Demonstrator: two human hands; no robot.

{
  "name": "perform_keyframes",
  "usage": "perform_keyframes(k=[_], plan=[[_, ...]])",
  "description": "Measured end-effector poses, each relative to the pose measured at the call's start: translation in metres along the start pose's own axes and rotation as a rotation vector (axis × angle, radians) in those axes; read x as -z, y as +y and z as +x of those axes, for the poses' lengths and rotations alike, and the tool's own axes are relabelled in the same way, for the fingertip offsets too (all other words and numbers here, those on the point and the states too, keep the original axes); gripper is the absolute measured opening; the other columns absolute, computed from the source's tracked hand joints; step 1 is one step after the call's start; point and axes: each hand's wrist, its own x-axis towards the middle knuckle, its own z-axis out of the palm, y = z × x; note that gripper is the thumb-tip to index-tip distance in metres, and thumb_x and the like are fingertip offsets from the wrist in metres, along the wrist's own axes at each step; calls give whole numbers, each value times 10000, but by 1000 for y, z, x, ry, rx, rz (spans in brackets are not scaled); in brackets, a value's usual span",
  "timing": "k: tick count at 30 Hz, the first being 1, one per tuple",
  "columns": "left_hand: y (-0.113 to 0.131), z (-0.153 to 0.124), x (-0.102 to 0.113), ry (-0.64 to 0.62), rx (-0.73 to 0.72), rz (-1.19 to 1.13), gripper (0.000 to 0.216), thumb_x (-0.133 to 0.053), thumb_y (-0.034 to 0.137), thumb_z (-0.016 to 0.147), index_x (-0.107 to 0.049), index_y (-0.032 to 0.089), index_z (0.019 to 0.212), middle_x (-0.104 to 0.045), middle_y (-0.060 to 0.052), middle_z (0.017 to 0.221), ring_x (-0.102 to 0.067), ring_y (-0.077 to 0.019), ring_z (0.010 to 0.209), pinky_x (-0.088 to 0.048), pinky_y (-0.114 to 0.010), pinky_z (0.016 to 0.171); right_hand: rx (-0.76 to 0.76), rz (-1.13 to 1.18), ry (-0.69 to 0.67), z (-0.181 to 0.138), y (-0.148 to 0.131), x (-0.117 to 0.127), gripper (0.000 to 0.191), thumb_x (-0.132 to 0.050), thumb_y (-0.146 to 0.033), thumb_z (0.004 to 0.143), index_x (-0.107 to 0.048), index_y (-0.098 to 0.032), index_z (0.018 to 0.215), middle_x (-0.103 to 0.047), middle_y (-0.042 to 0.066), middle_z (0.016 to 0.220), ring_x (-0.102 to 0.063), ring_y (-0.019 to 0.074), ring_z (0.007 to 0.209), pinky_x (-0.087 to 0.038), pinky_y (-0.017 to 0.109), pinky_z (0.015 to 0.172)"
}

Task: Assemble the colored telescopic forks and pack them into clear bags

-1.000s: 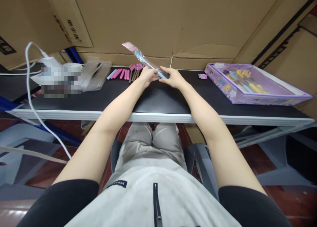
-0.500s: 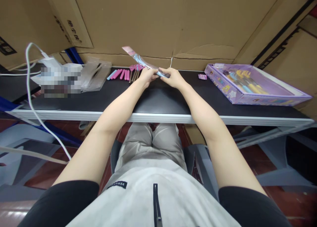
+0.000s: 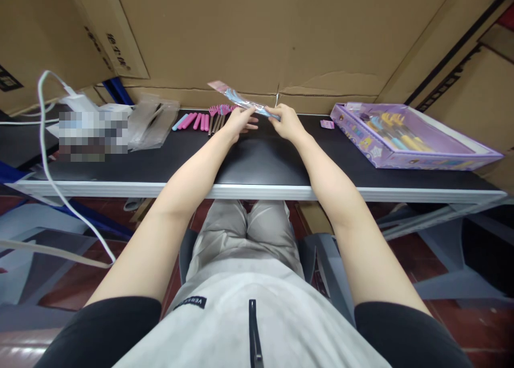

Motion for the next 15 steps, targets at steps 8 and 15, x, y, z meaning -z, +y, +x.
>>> perform_keyframes(k=[8, 15], plan=[[-20, 7, 2, -220, -349, 730, 617, -793, 161, 773, -645, 134, 1372, -595, -245, 1610, -508, -380, 1569, -329, -441, 1338, -196, -39, 140, -5, 10, 41, 485, -568, -317, 1068, -676, -266, 1538, -696, 160, 1382, -632, 403, 1378, -439, 677, 1219], [-18, 7, 5, -325, -375, 883, 827, -753, 212, 802, -511, 102, 1585, -465, -274, 1723, -416, -370, 1645, -279, -436, 1367, -570, -121, 240, -30, -27, 120, 548, -559, -79, 1058, -625, -91, 1602, -651, 190, 1576, -562, 292, 1547, -386, 385, 1305]])
